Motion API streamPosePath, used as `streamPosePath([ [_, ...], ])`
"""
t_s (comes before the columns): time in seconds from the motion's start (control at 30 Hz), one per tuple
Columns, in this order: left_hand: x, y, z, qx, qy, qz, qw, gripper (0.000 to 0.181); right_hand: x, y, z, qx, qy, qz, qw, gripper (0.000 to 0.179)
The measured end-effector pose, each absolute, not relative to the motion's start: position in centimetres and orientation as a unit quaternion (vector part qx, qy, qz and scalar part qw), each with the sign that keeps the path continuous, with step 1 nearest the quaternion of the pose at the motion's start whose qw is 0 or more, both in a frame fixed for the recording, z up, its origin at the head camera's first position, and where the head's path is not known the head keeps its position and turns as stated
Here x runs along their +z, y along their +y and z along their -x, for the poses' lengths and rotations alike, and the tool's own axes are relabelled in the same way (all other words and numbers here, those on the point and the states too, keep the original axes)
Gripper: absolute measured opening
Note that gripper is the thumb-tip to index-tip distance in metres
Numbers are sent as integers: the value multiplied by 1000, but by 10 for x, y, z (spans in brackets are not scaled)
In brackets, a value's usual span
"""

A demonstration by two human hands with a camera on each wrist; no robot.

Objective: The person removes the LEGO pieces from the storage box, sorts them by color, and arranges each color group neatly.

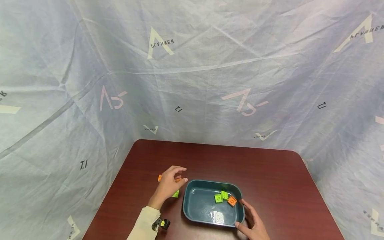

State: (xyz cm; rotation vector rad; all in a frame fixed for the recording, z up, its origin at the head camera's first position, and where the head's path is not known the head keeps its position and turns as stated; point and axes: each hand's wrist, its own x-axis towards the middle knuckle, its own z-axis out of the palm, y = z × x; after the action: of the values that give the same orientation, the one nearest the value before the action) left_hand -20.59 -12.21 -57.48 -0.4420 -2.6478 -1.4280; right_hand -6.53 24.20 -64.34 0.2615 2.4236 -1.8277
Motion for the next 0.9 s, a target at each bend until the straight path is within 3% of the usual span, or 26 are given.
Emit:
streamPosePath([
  [0.37,-572,-99,196,-465,-866,181,30,40,-647,243,64,-616,786,-55,20,88],
  [0.9,-590,-53,178,-469,-852,228,-41,40,-649,242,64,-621,781,-65,15,89],
])
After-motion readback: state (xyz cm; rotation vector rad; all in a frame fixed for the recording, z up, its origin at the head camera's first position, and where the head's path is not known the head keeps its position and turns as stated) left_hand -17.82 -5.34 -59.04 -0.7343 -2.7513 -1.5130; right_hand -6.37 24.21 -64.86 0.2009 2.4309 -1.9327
